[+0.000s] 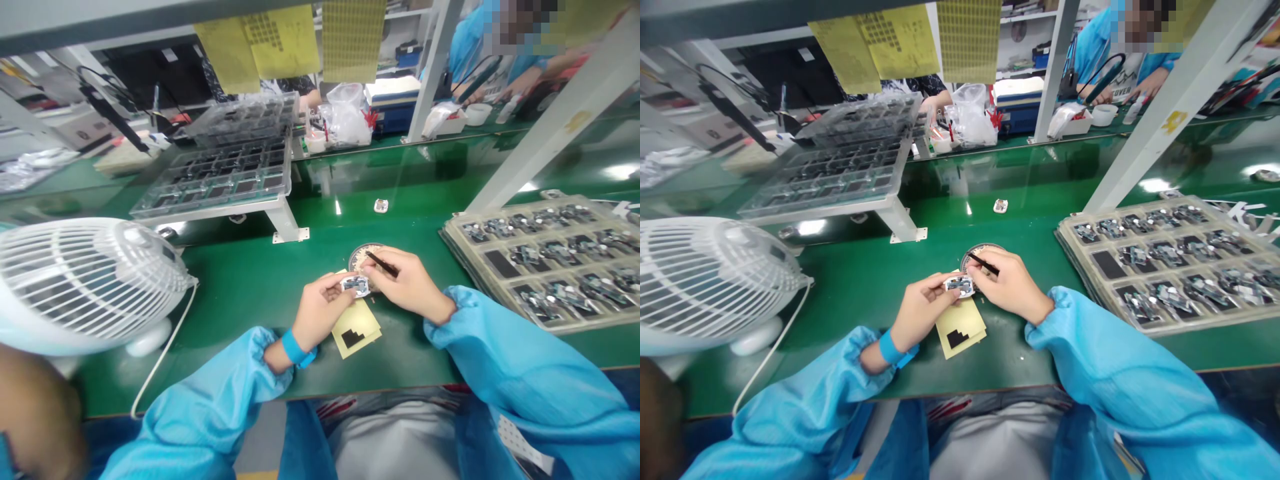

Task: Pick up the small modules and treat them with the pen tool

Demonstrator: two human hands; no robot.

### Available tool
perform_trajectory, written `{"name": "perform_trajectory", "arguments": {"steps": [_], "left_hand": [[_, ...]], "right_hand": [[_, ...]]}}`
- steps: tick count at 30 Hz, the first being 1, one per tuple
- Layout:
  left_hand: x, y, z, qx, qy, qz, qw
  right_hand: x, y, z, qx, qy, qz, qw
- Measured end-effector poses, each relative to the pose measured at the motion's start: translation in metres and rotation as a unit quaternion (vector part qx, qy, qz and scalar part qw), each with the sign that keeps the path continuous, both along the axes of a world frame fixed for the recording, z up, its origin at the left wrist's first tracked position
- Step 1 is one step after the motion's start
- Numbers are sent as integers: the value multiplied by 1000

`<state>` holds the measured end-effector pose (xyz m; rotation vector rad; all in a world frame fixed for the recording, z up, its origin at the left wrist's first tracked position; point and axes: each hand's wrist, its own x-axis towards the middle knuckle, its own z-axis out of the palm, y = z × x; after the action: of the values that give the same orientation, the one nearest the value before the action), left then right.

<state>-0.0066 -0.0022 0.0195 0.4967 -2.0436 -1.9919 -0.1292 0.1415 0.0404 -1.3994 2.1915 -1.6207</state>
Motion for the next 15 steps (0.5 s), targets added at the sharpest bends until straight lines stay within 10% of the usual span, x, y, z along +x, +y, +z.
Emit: {"name": "perform_trajectory", "arguments": {"steps": [15], "left_hand": [[1, -2, -3, -142, 29, -21, 989]], "right_hand": [[-9, 5, -9, 3, 66, 107, 992]]}}
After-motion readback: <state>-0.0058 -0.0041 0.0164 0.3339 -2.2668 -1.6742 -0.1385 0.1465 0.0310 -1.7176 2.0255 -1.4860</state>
